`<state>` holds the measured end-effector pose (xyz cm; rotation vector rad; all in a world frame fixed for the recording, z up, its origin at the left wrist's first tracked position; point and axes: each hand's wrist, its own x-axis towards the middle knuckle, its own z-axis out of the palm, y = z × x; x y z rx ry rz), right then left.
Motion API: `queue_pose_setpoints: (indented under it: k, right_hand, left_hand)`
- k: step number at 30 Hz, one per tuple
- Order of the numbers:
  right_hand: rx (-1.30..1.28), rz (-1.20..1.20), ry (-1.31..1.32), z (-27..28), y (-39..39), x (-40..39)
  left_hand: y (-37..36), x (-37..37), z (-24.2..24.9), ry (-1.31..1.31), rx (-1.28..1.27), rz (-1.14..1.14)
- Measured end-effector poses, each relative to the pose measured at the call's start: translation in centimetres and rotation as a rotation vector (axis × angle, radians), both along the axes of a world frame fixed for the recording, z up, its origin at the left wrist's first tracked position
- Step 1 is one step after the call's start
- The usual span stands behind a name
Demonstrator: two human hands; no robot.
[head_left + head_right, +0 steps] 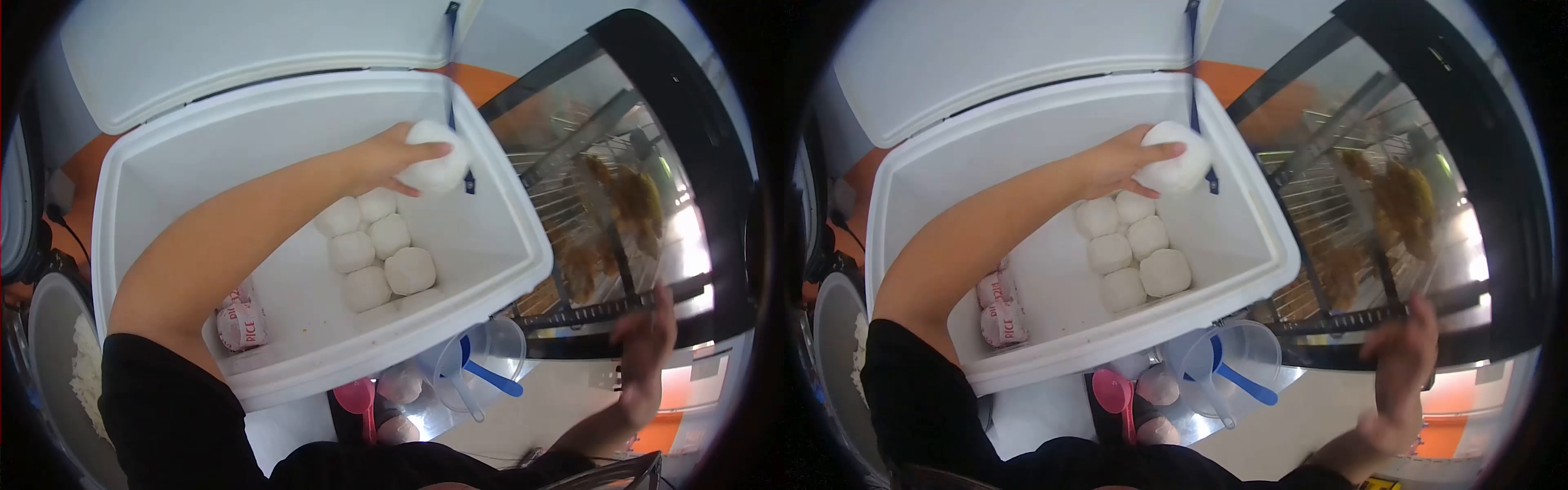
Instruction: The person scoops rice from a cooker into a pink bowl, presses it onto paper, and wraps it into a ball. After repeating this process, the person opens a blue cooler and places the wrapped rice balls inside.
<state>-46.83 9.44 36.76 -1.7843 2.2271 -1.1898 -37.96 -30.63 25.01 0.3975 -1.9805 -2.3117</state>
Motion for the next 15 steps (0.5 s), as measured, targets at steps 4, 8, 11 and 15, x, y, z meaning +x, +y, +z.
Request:
queue_pose_setpoints:
  k: [4,8,11,15]
  right_hand:
    - [0.333,0.441,-0.049,-1.3,4.9,-0.2]
    - [0.455,0.223,-0.168,-2.4,6.7,0.8]
    - [0.539,0.355,-0.403,-3.1,7.3,0.8]
    - [0.849,0.465,-0.884,-7.3,8.3,1.8]
  left_hand:
    - [-0.7,-1.4,-9.1,-0.463,-0.081,0.118]
    - [3.5,-1.4,-13.7,-0.685,0.107,0.315]
    - [4.4,-1.9,-15.3,-0.631,0.088,0.326]
    - [3.2,-3.6,-13.7,-0.707,-0.124,0.297]
